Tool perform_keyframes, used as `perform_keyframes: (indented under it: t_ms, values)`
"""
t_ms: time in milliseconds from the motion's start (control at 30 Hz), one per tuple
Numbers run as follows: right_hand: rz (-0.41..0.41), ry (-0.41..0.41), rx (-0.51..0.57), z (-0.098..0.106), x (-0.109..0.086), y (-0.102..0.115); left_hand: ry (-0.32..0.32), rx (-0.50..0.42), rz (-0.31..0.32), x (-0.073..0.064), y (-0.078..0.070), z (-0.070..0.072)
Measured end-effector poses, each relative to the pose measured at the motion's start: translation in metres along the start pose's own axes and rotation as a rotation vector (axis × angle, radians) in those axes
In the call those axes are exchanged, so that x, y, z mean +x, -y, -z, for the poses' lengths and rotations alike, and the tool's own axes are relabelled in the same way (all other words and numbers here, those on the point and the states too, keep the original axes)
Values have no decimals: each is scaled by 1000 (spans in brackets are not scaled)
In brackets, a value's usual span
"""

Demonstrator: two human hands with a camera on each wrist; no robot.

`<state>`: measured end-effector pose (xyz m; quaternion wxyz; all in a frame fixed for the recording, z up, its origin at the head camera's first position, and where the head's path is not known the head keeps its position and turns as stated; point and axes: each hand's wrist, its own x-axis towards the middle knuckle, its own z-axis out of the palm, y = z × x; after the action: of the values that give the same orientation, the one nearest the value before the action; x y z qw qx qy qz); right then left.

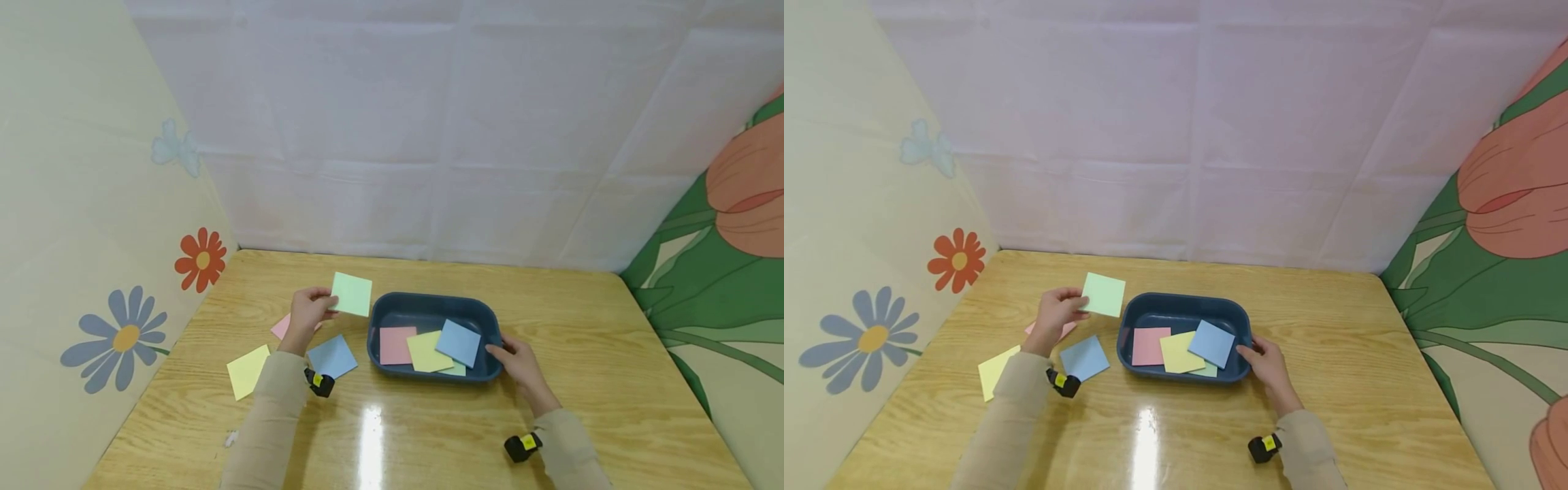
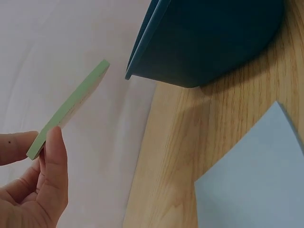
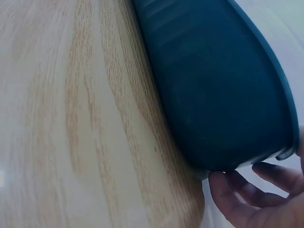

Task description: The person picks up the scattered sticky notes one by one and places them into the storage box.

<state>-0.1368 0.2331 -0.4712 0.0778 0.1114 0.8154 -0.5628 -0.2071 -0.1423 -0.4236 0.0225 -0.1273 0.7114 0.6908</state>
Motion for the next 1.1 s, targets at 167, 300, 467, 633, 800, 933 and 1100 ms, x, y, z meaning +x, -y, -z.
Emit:
perform_keyframes:
  t_ms: [167, 300, 467, 633, 800, 933, 1100]
  values:
    - [-4, 1, -7, 0, 0, 0, 11, -23, -6, -2, 1, -4]
    - [-2, 4, -14, 0, -1, 0, 23, -43, -11, -4, 2, -8]
    - [7, 1, -15, 0, -2, 1, 33, -51, -18, -7, 3, -14]
    - [6, 4, -12, 0, -1, 0, 51, -36, -29, -7, 5, -20]
    - [-6, 6, -9, 0, -1, 1, 72, -11, -36, -9, 6, -26]
    - [-14, 5, -9, 0, -1, 2, 77, -25, -41, -11, 6, -30]
    - [-3, -6, -12, 0, -1, 1, 87, -45, -49, -13, 6, -34]
